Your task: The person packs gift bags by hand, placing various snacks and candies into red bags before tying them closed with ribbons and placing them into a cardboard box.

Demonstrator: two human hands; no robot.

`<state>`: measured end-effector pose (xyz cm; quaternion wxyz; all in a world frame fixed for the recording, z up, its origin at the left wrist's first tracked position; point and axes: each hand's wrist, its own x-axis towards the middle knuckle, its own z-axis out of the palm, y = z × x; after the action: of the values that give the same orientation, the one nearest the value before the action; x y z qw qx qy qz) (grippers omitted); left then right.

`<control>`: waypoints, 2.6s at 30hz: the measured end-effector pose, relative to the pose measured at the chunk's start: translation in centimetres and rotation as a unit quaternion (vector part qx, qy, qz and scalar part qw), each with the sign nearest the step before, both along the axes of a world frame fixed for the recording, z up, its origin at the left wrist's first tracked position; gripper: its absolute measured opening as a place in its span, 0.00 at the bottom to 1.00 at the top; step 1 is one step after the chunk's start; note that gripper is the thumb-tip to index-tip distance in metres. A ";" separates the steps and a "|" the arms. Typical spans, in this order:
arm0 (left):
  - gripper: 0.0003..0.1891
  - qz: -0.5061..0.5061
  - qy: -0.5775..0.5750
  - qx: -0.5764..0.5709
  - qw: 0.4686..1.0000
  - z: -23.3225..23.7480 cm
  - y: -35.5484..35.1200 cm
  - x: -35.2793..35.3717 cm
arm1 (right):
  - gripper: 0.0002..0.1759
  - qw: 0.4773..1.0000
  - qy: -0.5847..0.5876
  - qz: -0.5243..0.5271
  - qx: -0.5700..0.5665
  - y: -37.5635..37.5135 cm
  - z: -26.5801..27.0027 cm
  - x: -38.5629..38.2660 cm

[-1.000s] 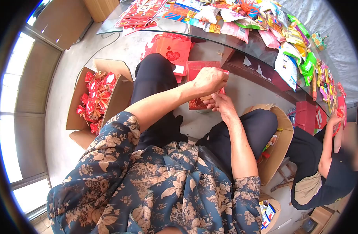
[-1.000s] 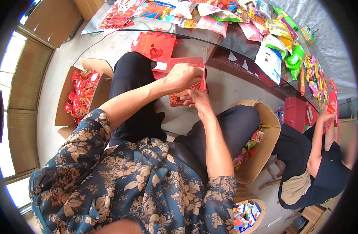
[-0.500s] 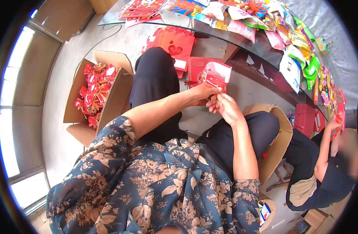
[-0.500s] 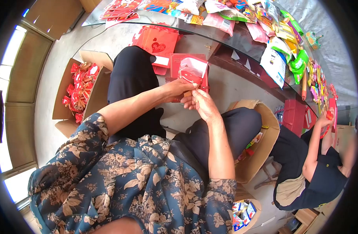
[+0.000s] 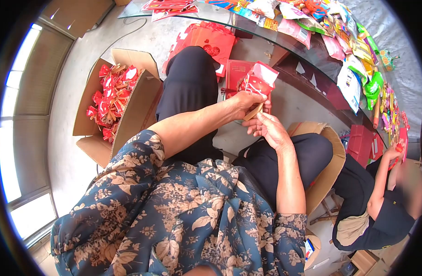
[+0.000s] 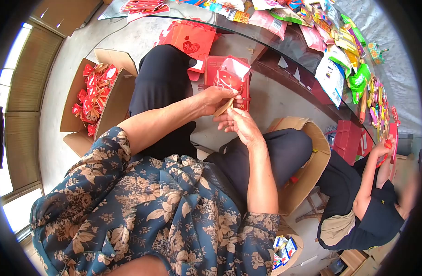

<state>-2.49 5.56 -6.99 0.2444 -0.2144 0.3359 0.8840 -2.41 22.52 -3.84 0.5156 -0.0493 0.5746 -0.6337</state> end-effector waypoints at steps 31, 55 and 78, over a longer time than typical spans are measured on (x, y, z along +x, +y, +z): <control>0.11 0.031 -0.014 -0.049 0.998 1.0 0.3 0.8 | 0.07 0.983 0.035 -0.167 0.062 -0.7 -1.2 0.9; 0.12 -0.016 0.014 -0.087 0.996 0.9 0.2 1.3 | 0.04 0.965 -0.081 -0.200 -0.148 -1.3 -2.2 0.6; 0.11 0.058 0.035 -0.060 0.996 0.0 -0.2 0.6 | 0.12 0.943 0.273 -0.161 0.099 -1.4 -1.2 2.7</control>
<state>-1.87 5.36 -7.01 0.1671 -0.2164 0.3836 0.8821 0.26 21.14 -5.08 0.2327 -0.0760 0.7535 -0.6101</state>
